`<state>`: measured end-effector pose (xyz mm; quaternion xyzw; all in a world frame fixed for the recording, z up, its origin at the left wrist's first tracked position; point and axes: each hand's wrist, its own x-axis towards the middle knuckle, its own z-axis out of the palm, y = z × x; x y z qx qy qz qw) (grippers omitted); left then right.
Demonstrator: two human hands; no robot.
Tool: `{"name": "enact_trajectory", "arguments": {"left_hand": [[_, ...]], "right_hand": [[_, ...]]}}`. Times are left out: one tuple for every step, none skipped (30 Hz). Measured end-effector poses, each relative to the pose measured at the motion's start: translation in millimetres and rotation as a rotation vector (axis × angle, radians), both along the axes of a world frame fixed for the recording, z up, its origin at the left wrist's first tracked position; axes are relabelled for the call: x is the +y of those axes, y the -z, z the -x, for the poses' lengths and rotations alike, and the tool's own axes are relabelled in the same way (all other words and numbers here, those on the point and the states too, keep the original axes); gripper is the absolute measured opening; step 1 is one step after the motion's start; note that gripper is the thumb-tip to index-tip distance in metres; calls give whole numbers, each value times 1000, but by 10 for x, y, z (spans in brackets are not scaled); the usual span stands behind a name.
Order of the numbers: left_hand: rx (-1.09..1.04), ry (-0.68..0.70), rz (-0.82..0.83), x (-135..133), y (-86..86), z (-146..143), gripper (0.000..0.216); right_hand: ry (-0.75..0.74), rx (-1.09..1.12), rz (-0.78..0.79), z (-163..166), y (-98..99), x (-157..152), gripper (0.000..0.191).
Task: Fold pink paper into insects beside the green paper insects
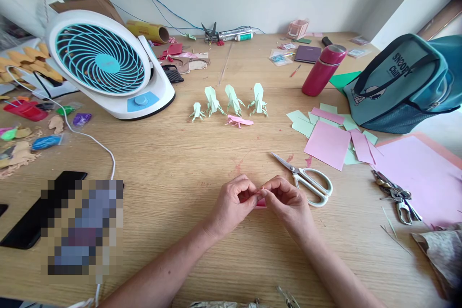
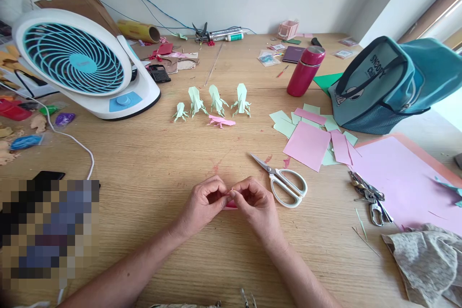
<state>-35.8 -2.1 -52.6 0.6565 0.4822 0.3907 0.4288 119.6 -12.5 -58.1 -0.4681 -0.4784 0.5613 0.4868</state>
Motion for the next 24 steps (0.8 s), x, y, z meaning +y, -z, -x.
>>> {"name": "enact_trajectory", "arguments": {"left_hand": [[0, 0, -1, -1, -1, 0, 22], [1, -1, -1, -3, -2, 0, 22], [2, -2, 0, -4, -3, 0, 22], [3, -3, 2, -6, -4, 0, 21], [3, -3, 6, -8, -5, -1, 21], [0, -3, 10, -10, -5, -3, 21], [-3, -1, 15, -11, -5, -4, 21], [-6, -2, 17, -12, -4, -5, 22], [-8, -2, 18, -13, -4, -5, 22], [-8, 0, 18, -13, -3, -4, 23], [-6, 2, 16, -13, -3, -3, 23], [-2, 4, 14, -11, -2, -1, 23], [6, 6, 12, -10, -2, 1, 23], [14, 9, 11, -8, -2, 3, 23], [18, 9, 11, -5, -2, 3, 23], [19, 8, 14, -4, -2, 3, 23], [18, 9, 19, -2, -1, 2, 23], [13, 11, 26, -2, 0, 0, 22], [6, 14, 31, -1, 2, -2, 22], [-3, 17, 36, 0, 6, -3, 22], [-12, 20, 37, 1, 12, -3, 22], [-23, 20, 32, 3, 19, 0, 23], [-41, 16, 21, 7, 28, 6, 22], [-61, 11, 13, 13, 36, 15, 21]], "right_hand": [[1, 5, 4, 0, 3, 0, 14], [2, 8, 6, -1, 5, 1, 14], [2, 11, 8, -3, 8, 1, 14], [2, 14, 9, -4, 10, 2, 14], [0, 17, 10, -6, 12, 3, 14], [-4, 20, 10, -7, 14, 4, 14], [-7, 22, 9, -8, 14, 5, 14], [-9, 24, 6, -9, 14, 5, 14], [-10, 24, 3, -10, 14, 5, 14], [-10, 23, -2, -10, 12, 4, 14], [-9, 21, -8, -10, 11, 2, 14], [-9, 19, -14, -11, 8, 1, 14], [-9, 15, -20, -12, 6, -1, 14], [-10, 11, -27, -12, 3, -2, 14], [-12, 6, -33, -13, 1, -3, 14], [-13, 2, -38, -14, -2, -3, 14], [-14, -2, -43, -14, -4, -2, 14], [-14, -6, -46, -13, -6, -1, 14], [-15, -9, -48, -13, -8, 0, 14], [-17, -13, -48, -13, -10, 1, 14], [-20, -15, -46, -13, -13, 1, 14], [-23, -17, -43, -16, -16, 2, 14], [-27, -18, -37, -20, -20, 2, 15], [-29, -18, -30, -27, -24, 1, 16]]}}
